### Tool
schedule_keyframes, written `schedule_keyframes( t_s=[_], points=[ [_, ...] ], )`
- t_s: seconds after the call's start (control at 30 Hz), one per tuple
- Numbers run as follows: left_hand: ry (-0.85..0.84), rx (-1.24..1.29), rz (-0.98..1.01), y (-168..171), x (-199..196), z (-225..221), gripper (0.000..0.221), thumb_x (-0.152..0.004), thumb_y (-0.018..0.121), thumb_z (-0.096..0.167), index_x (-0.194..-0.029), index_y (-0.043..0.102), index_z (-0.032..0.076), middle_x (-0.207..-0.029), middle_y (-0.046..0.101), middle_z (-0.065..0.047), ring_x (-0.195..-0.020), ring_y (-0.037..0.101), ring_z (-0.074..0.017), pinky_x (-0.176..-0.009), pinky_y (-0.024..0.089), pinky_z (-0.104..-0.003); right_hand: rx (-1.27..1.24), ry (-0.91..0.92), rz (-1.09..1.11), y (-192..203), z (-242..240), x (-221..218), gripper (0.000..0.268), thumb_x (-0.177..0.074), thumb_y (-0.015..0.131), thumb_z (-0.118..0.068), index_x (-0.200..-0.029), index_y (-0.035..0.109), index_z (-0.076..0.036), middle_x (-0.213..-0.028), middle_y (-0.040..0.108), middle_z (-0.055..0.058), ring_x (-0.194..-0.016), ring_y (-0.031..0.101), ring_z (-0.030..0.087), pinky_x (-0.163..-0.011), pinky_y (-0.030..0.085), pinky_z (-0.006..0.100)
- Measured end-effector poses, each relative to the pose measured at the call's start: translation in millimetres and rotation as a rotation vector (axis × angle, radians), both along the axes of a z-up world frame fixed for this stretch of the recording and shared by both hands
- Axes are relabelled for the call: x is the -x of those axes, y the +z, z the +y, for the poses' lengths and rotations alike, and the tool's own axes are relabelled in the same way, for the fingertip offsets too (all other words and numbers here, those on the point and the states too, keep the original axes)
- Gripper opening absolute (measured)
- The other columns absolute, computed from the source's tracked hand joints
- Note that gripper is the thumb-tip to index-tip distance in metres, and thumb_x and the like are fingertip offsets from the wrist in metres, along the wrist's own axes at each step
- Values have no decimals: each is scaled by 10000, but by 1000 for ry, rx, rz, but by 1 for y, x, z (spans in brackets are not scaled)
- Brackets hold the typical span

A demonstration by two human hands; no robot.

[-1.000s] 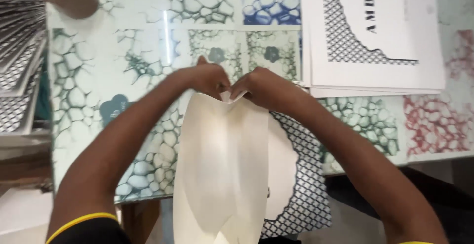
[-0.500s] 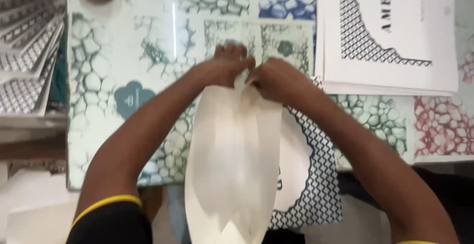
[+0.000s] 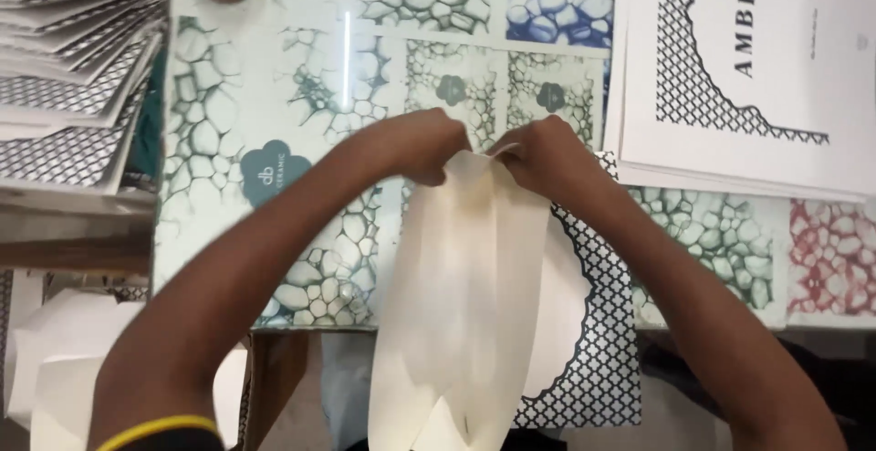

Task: The person is manually folding and assembling paper shopping bags on a table.

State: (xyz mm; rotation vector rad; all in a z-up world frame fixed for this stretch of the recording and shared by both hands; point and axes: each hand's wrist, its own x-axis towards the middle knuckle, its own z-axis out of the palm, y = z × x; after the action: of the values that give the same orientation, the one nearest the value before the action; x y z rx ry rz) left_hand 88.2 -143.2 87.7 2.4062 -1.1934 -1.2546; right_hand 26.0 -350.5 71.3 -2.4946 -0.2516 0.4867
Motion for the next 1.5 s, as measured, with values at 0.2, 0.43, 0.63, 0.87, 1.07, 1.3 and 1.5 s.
schedule_keyframes(
  t_s=[0.2, 0.43, 0.63, 0.87, 1.07, 1.3, 1.5],
  points=[
    [-12, 106, 519, -41, -45, 4, 576, -927, 531, 561, -1279, 670, 127, -1324, 650, -113, -1249, 574, -289, -1067, 421, -477, 53, 11, 29, -5, -11, 0, 214, -840, 762, -108, -1046, 813, -135, -838, 772, 145, -672, 748, 275, -690, 593, 363],
    [668, 539, 409, -119, 32, 20, 907, -1009, 224, 734, -945, 753, -1, -836, 650, -131, -842, 560, -265, -837, 453, -437, -58, 39, -107, -18, -23, 10, 198, -836, 761, -125, -1026, 816, -105, -842, 764, 156, -726, 734, 313, -712, 583, 387],
    [1387, 981, 539, -161, 72, -7, 707, -996, 438, 656, -772, 688, 34, -685, 644, -11, -631, 580, -104, -626, 507, -300, 0, -28, -52, -8, -15, 16, 201, -849, 744, -166, -1033, 812, -124, -802, 751, 160, -668, 725, 323, -705, 586, 408],
    [1559, 1161, 450, -150, 79, -11, 586, -1022, 535, 584, -762, 628, 67, -657, 580, 13, -574, 517, -70, -547, 467, -248, 137, 16, -63, -13, -15, 17, 240, -836, 738, -213, -1049, 815, -135, -752, 738, 174, -658, 702, 351, -678, 568, 452],
    [1584, 1137, 391, -157, 80, -9, 551, -1036, 534, 567, -798, 614, 76, -658, 544, 31, -582, 491, -57, -543, 435, -229, 200, 26, -51, -20, -12, 20, 256, -849, 756, -266, -1061, 806, -133, -750, 735, 169, -664, 707, 354, -686, 570, 465],
    [1520, 1088, 473, -129, 74, -2, 539, -1017, 439, 580, -863, 632, 100, -672, 597, 36, -603, 554, -53, -572, 475, -208, 244, -57, 20, -15, -9, 17, 246, -826, 752, -281, -1017, 818, -141, -779, 755, 156, -711, 728, 341, -730, 586, 459],
    [1511, 1154, 419, -167, 78, -9, 511, -1066, 511, 552, -890, 551, 74, -729, 515, 29, -653, 482, -67, -600, 452, -240, 225, -87, -13, -18, -9, 16, 284, -835, 758, -289, -1059, 806, -121, -811, 748, 179, -736, 726, 373, -749, 584, 478]
  ],
)
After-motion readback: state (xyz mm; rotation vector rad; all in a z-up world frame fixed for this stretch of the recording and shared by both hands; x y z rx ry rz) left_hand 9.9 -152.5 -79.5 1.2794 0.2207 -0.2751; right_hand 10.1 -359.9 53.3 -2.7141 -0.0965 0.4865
